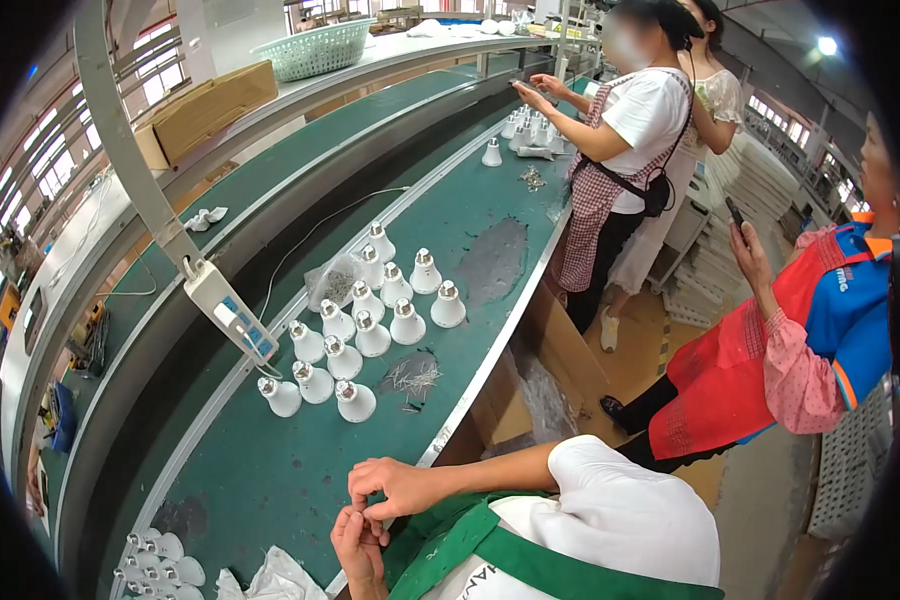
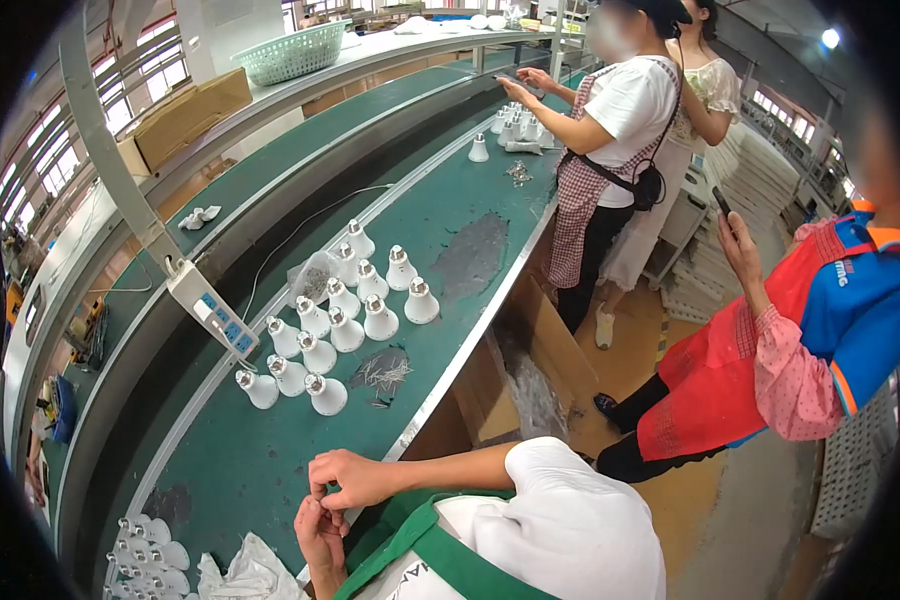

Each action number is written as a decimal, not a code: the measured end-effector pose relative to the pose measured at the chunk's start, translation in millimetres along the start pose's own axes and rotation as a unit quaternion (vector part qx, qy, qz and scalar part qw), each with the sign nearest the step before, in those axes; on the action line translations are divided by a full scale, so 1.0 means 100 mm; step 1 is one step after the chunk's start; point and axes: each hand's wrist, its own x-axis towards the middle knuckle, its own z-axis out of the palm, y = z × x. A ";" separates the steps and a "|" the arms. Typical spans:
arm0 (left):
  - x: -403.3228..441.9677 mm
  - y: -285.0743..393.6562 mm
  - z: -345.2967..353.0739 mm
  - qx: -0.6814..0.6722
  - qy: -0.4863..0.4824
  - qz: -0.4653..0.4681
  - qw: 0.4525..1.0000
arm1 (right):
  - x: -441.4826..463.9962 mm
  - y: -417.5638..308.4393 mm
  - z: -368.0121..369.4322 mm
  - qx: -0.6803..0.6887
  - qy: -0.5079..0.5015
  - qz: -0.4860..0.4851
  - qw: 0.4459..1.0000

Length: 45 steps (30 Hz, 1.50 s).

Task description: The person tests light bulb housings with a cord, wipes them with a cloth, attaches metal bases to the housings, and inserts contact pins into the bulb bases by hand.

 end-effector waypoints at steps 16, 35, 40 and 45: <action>-0.05 0.03 -0.10 0.017 0.038 -0.012 0.999 | 0.03 -0.01 0.05 -0.102 0.025 -0.066 0.992; -0.31 0.04 -0.47 -0.043 0.005 -0.032 0.999 | 0.24 -0.16 0.41 -0.120 -0.093 -0.014 0.988; -0.38 0.08 -0.52 -0.034 0.042 -0.053 0.997 | 0.21 -0.02 0.44 -0.121 -0.096 -0.089 0.984; -0.40 0.08 -0.53 0.065 0.068 -0.032 0.995 | 0.09 0.10 0.48 -0.056 -0.059 -0.122 0.989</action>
